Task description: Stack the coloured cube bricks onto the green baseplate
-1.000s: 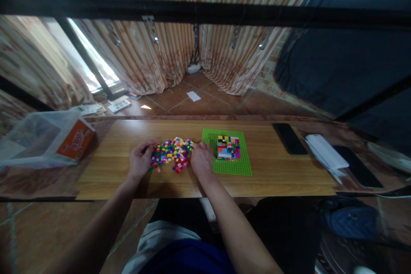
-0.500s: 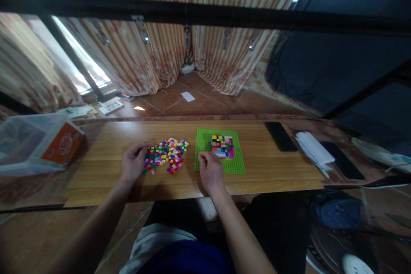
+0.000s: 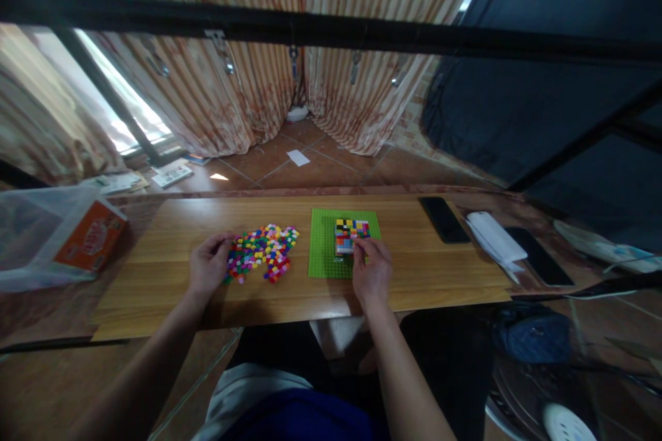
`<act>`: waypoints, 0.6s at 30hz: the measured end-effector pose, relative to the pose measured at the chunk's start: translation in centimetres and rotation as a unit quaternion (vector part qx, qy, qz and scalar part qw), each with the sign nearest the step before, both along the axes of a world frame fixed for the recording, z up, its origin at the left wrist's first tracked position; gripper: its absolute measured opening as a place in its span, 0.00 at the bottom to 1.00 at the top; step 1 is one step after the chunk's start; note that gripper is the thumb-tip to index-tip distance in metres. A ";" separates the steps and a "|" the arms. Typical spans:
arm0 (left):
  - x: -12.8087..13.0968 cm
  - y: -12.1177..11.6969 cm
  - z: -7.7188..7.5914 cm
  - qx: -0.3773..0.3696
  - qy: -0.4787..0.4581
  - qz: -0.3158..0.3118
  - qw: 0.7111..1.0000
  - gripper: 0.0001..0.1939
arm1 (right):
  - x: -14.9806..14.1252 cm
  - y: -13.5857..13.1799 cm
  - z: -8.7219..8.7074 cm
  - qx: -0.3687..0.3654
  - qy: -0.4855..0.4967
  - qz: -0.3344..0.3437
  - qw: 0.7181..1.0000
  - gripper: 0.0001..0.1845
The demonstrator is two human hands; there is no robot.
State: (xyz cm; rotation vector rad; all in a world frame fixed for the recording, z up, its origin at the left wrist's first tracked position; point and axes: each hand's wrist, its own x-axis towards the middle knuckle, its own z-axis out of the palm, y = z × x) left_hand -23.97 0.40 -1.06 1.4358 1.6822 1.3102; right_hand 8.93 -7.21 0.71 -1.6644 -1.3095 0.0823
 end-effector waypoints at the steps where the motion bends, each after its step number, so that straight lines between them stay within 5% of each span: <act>1: 0.0 0.0 0.0 -0.001 0.001 0.000 1.000 0.14 | 0.0 0.2 0.0 0.003 -0.011 -0.003 1.000 0.15; 18: 0.0 0.0 0.0 -0.005 0.005 0.002 1.000 0.15 | -0.3 1.4 -1.2 0.015 0.030 -0.048 0.998 0.11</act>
